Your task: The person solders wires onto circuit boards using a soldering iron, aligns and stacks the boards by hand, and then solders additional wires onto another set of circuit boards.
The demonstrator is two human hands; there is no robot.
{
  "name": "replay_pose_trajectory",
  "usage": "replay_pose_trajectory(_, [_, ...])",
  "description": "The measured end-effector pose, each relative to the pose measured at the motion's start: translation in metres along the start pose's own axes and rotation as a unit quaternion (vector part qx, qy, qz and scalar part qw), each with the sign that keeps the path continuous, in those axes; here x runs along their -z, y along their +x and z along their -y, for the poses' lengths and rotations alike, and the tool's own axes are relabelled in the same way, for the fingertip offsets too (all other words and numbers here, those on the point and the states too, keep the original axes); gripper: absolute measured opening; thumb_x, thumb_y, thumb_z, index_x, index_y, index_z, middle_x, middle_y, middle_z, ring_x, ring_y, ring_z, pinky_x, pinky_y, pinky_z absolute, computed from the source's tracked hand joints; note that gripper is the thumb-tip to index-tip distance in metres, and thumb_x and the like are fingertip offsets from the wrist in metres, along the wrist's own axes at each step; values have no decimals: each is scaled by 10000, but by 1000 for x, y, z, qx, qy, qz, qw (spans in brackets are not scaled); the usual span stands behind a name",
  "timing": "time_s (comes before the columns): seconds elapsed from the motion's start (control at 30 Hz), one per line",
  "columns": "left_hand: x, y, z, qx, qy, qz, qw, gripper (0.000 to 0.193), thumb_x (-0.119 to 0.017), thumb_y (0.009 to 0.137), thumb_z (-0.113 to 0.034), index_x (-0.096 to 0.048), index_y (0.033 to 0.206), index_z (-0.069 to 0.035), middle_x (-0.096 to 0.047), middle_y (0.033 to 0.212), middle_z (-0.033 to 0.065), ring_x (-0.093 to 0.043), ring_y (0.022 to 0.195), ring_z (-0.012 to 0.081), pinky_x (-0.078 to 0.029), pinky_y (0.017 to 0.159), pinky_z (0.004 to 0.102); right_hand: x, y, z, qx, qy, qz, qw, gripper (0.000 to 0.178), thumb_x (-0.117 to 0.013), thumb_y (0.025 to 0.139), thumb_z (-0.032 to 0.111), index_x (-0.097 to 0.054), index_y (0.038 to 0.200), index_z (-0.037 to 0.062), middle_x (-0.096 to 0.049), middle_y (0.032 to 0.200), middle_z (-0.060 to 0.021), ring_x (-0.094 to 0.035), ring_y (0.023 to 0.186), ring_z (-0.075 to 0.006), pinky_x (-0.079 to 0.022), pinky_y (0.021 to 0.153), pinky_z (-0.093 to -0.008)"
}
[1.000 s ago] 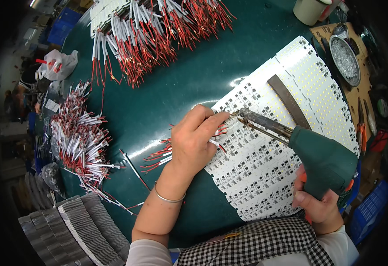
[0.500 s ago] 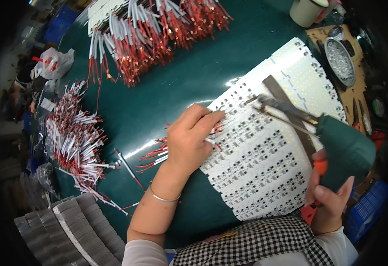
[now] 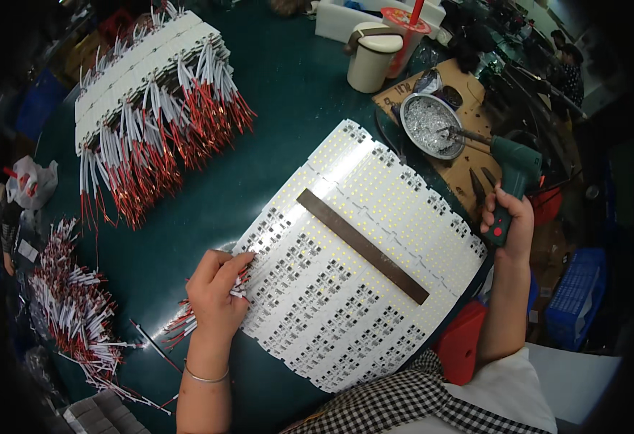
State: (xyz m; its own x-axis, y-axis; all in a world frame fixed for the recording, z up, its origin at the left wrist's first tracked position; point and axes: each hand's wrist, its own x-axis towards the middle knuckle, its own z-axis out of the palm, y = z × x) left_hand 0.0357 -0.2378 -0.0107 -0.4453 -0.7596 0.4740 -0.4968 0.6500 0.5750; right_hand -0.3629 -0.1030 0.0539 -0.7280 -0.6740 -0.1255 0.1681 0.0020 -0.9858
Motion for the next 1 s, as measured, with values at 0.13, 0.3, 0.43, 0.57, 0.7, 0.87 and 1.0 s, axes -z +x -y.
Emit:
replay_pose_trajectory(0.13, [-4,1,3,2,-14,-7,1000,513,-515,525,169,-719,951,-32,-563,773,91,-596,677,213,-494,612,287,-1,-4,1,-3,0,-16,1000,294,-606,871,141,-553,1121,-4,-547,724,-70,-542,512,-133,-480,423,-279])
replay_pose_trajectory(0.3, [2,-3,4,11,-6,-8,1000,501,-525,534,158,-724,953,-31,-569,765,91,-594,668,214,-489,601,290,-17,-9,-1,19,-45,-9,999,315,-618,857,88,-559,1140,-36,-548,717,-67,-535,493,-141,-475,410,-281])
replay_pose_trajectory(0.43, [1,1,5,-12,0,-2,1000,486,-566,533,128,-731,956,-46,-572,763,88,-592,660,227,-476,578,297,-15,-30,5,67,-88,-34,993,392,-623,863,114,-534,1212,-41,-543,720,-68,-531,492,-135,-457,403,-267])
replay_pose_trajectory(0.57, [-2,0,10,-14,-8,4,1000,470,-612,534,101,-715,966,-50,-563,773,84,-595,676,251,-476,574,337,-36,-79,13,98,-61,79,990,619,-656,871,195,-404,1336,-125,-538,699,-87,-512,460,-138,-438,375,-264])
replay_pose_trajectory(0.7, [-2,-1,10,-16,-19,6,1000,442,-609,553,114,-692,958,-43,-553,778,83,-603,700,265,-481,573,371,-56,-125,5,-1,-57,225,973,760,-764,789,157,-371,1362,-148,-630,922,-182,-579,490,-173,-462,400,-280])
replay_pose_trajectory(0.87, [-2,-1,13,-7,1,15,1000,538,-563,504,157,-723,970,-58,-570,773,73,-588,662,225,-468,557,307,-96,-145,-1,-135,-112,260,950,615,-709,757,45,-461,1299,-106,-598,1084,-177,-602,611,-156,-501,494,-270])
replay_pose_trajectory(1.0, [-1,-2,15,-12,-14,10,1000,547,-550,499,164,-722,970,-56,-563,774,74,-584,667,227,-471,566,306,-97,-145,-7,-148,-109,314,931,460,-643,825,-68,-507,1262,-107,-635,969,-141,-622,713,-146,-532,578,-276])
